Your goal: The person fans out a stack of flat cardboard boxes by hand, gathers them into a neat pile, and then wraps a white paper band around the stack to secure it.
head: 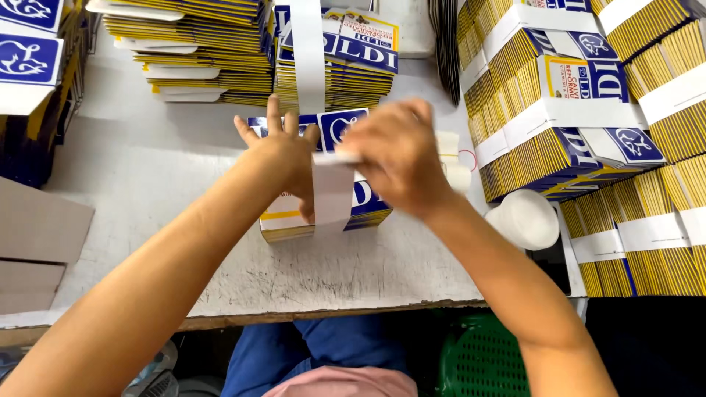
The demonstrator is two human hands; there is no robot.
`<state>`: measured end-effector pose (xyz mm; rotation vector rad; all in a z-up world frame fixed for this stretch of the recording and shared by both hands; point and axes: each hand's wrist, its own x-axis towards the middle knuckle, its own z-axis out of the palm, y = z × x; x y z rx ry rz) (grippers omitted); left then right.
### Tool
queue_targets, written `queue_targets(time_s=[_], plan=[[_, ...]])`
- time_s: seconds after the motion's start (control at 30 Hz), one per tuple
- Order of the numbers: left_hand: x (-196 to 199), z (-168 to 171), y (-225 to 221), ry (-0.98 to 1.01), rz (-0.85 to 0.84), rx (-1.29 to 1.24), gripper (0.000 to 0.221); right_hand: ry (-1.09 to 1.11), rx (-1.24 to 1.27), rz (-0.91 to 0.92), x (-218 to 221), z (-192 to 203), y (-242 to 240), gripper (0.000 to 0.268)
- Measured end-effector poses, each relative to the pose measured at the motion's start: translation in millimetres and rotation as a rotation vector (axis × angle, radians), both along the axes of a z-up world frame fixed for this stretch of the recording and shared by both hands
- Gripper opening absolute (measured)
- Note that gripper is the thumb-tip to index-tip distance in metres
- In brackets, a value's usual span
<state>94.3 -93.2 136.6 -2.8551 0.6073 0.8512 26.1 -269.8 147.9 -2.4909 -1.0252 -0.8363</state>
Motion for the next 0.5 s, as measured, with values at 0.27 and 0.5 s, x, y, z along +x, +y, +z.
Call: queue_targets(time_s=[0.27,0.5], plan=[[-0.4,-32.8,40.4,-0.035,0.001,-0.306,0.165,0.391,0.167,-0.048,86.0,-100.0,-6.6,0.018],[15.4,-50.3,43.0,-0.030,-0.057,-0.390,0.171,0.397,0.164,-0.140,77.9,-103.8,-3.1,0.030]])
